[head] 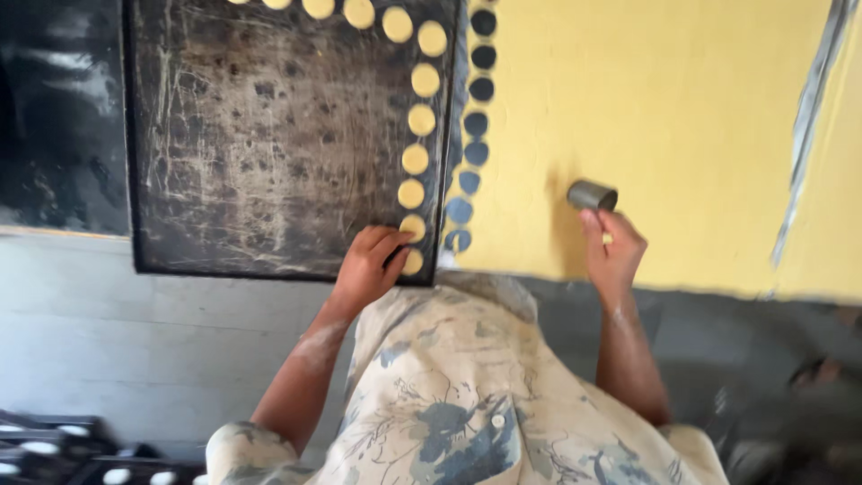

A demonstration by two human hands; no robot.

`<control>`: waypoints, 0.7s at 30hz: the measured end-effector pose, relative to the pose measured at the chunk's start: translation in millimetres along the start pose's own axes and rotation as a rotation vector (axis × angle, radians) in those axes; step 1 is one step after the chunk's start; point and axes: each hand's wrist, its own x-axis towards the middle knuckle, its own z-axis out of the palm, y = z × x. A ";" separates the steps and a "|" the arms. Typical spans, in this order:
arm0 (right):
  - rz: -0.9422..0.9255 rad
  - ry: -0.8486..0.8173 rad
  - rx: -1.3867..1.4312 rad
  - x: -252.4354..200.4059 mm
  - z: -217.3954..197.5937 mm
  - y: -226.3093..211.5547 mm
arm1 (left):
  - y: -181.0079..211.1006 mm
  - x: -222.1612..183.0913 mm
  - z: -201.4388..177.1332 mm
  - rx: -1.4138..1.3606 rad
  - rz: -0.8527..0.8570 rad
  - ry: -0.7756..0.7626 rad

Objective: The person uses a circular metal cutter to press out dough rounds from a large yellow sheet and places them one by one onto a dark baking tray.

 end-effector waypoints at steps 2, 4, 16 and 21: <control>-0.003 0.081 -0.069 -28.4 9.7 -22.9 | -5.4 -9.1 -1.3 -0.020 0.047 -0.065; 0.011 0.123 -0.075 -57.8 30.9 -51.1 | -8.6 -18.5 -4.3 -0.019 0.076 -0.144; 0.011 0.064 -0.152 -134.9 98.2 -116.7 | -30.1 -33.9 -22.8 0.086 0.250 -0.292; -0.035 0.072 -0.230 -131.2 105.1 -112.7 | -35.5 -44.9 -27.2 0.130 0.265 -0.277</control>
